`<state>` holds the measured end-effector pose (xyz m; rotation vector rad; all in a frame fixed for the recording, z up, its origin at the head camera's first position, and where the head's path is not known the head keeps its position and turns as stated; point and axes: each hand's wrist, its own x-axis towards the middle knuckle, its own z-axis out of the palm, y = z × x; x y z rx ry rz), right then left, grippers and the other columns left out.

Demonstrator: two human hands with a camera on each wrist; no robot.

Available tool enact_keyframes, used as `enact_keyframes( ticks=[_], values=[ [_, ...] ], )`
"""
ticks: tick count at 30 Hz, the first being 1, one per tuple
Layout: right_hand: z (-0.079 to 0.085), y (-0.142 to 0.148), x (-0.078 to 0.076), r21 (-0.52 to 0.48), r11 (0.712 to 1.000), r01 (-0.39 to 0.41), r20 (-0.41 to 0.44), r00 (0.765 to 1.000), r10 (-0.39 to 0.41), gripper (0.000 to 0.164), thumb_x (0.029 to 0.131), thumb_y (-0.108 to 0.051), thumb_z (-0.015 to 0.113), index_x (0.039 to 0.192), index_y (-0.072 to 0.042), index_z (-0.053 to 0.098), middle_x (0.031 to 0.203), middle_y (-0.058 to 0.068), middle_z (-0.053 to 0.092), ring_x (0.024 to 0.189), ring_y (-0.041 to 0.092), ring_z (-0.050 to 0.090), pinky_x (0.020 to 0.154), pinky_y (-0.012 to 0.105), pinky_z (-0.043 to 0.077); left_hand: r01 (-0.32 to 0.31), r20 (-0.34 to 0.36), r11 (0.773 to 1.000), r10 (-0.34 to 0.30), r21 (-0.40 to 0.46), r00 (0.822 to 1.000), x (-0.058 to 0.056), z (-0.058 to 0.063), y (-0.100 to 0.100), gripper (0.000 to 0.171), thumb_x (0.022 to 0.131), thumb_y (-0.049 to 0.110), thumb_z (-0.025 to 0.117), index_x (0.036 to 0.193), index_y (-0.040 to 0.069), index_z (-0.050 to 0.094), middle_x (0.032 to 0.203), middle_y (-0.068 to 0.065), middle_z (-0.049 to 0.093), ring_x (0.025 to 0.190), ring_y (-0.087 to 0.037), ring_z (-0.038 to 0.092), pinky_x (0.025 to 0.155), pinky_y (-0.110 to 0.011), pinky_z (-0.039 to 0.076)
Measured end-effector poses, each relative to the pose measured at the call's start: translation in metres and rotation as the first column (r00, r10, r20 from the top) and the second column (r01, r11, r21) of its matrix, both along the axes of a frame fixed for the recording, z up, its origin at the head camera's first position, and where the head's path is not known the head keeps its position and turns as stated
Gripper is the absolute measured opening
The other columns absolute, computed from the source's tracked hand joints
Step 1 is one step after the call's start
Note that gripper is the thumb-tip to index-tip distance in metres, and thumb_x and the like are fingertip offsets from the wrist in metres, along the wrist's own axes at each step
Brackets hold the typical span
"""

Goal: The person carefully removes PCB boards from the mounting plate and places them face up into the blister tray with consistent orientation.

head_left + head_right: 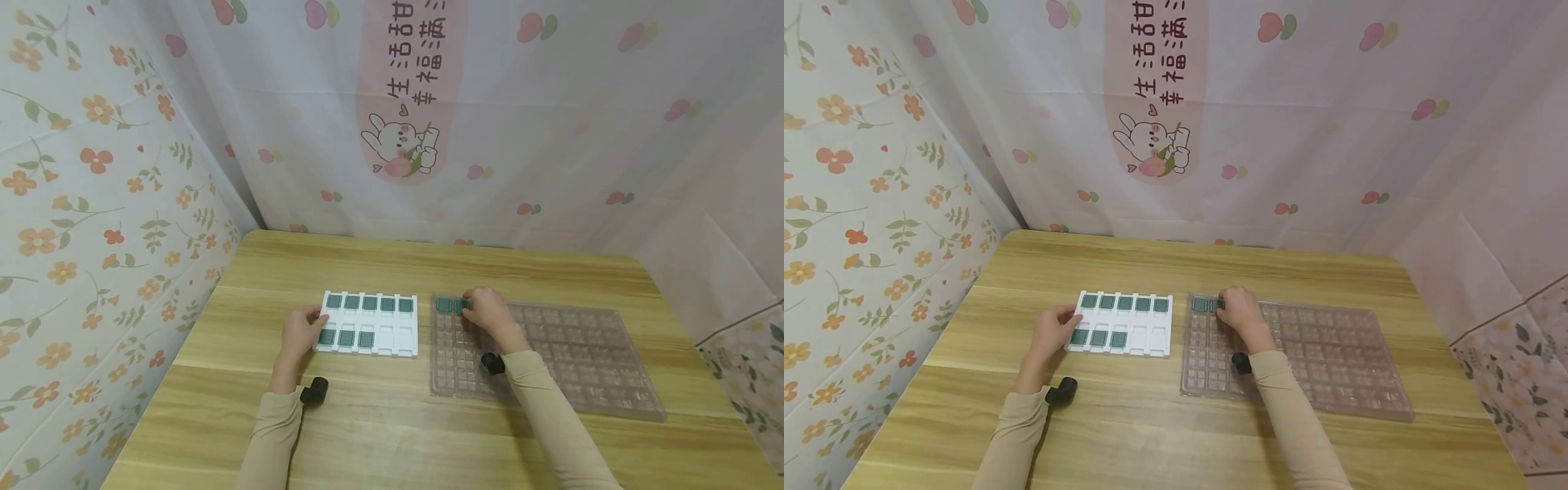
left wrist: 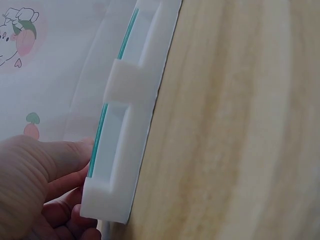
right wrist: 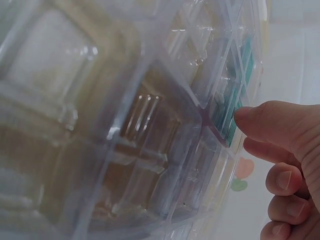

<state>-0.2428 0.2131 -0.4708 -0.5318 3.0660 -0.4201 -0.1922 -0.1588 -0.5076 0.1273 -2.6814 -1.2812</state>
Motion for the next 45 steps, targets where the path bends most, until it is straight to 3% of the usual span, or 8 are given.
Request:
enact_keyframes(
  ticks=[17,40,45],
  values=[
    [0.004,-0.004,0.002,-0.010,1.000,0.010,0.031,0.999,-0.009,0.030,0.082,-0.012,0.071,0.107,0.004,0.067,0.103,0.019,0.066,0.091,0.033,0.063,0.076,0.044,0.051,-0.004,0.016,1.000,0.004,-0.002,1.000,0.000,-0.001,0.000,0.030,0.084,0.008,0.067,0.108,-0.011,0.065,0.096,-0.023,0.066,0.091,-0.032,0.059,0.082,-0.045,0.046],
    [0.007,-0.018,0.016,-0.103,0.995,-0.011,0.018,1.000,0.013,0.026,0.079,-0.010,0.073,0.100,0.005,0.067,0.102,0.021,0.066,0.094,0.037,0.062,0.078,0.044,0.051,-0.001,0.014,1.000,0.001,0.012,1.000,0.000,-0.001,0.000,0.030,0.084,0.006,0.066,0.109,-0.011,0.064,0.099,-0.024,0.065,0.093,-0.032,0.059,0.082,-0.045,0.046],
    [0.010,-0.024,0.020,-0.096,0.995,-0.020,0.020,1.000,0.022,0.025,0.080,-0.012,0.072,0.099,0.004,0.068,0.100,0.019,0.067,0.085,0.030,0.064,0.072,0.041,0.052,-0.001,0.010,1.000,0.001,0.006,1.000,0.001,0.000,0.000,0.030,0.084,0.007,0.066,0.108,-0.011,0.064,0.099,-0.024,0.065,0.094,-0.033,0.059,0.084,-0.046,0.045]
  ],
)
